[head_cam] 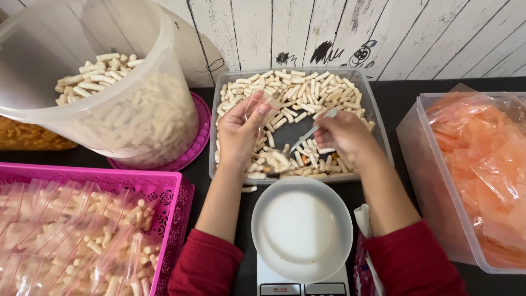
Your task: Packaging small snacks into individual plastic bags by scooping, weighing on a digital scale, and placing in a tray.
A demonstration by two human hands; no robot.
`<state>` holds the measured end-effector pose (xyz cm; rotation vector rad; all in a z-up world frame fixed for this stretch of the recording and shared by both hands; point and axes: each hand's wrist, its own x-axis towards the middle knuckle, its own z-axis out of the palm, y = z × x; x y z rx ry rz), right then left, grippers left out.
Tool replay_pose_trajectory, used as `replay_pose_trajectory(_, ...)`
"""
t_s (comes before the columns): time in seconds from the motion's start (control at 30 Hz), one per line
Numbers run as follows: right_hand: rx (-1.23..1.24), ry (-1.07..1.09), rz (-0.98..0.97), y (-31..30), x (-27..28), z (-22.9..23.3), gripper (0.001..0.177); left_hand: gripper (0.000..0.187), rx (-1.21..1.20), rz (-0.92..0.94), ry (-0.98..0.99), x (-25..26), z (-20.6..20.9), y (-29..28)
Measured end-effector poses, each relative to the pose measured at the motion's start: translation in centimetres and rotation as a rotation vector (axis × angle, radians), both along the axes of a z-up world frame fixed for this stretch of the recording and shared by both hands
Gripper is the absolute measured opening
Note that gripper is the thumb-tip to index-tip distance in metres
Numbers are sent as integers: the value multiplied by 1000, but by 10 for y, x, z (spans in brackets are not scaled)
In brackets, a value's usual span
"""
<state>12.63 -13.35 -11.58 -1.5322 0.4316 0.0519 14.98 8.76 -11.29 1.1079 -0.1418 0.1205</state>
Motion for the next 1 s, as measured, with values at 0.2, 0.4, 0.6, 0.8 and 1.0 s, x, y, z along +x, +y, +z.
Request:
replay_pose_trajectory(0.2, -65, -171, -166, -28, 3, 11, 14, 40, 72, 41, -86, 11, -17, -8)
replay_pose_trajectory(0.4, -167, -310, -359, -45, 0, 17, 9, 43, 404, 99, -211, -3, -19, -8)
replay_pose_trajectory(0.6, -132, -396, -424, -75, 9, 7, 11, 46, 602, 106, -284, 0, -20, -18)
replay_pose_trajectory(0.8, -110, -431, -428, -61, -1, 24, 11, 51, 641, 95, -340, -3, -23, -20)
replay_pose_trajectory(1.0, -112, -430, -430, -41, -5, 32, 11, 60, 636, 34, -427, -5, -32, -20)
